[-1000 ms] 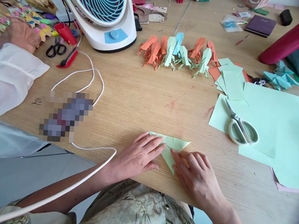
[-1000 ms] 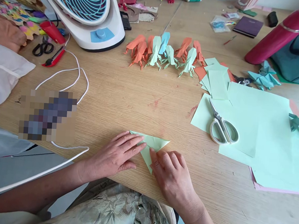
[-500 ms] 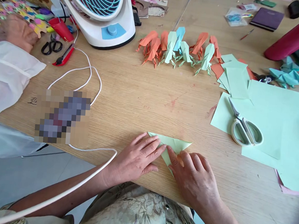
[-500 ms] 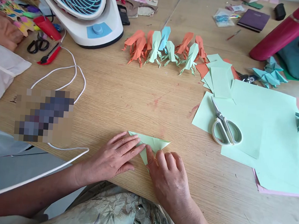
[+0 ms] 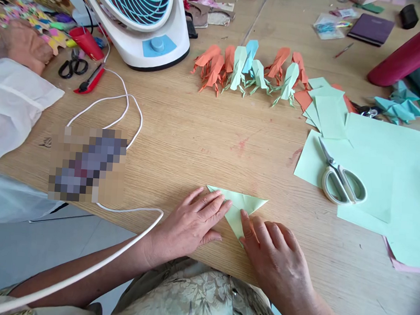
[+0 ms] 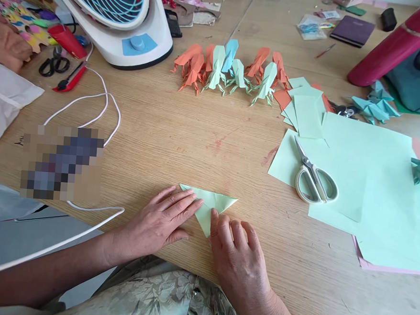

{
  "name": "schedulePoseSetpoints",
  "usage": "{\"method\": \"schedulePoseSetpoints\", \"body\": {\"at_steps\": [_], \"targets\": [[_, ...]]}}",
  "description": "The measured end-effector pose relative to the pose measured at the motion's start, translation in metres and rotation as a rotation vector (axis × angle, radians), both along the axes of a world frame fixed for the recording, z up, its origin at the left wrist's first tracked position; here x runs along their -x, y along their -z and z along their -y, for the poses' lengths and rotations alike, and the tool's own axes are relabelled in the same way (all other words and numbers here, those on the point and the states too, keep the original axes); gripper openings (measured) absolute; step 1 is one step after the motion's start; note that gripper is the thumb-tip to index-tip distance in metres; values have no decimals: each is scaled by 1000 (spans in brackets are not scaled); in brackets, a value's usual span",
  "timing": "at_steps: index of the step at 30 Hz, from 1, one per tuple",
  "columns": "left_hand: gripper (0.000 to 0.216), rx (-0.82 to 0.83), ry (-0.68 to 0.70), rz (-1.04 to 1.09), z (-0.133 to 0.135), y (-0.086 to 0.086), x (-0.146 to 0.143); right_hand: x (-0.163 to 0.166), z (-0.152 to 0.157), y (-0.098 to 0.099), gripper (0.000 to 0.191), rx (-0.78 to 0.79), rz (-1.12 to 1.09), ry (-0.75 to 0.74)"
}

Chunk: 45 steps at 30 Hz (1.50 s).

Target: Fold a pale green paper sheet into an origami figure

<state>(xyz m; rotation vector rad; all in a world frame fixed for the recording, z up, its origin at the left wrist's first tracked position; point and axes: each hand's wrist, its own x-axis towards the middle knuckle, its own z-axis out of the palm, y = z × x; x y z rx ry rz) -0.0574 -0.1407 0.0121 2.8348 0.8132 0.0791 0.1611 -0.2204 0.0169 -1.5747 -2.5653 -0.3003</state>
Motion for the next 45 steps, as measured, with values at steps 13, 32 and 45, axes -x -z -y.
{"method": "schedulePoseSetpoints", "body": {"at_steps": [13,32,45], "targets": [[66,22,-28,32,-1,2,1,-5,4,6,37,-1,-90,-10],[22,285,-256,206,-38,-14,-38,-24,10,17,21,135,-687,180],[3,973,-307,617,-42,-36,-55,-27,-25,-8,31,463,-1256,335]]}}
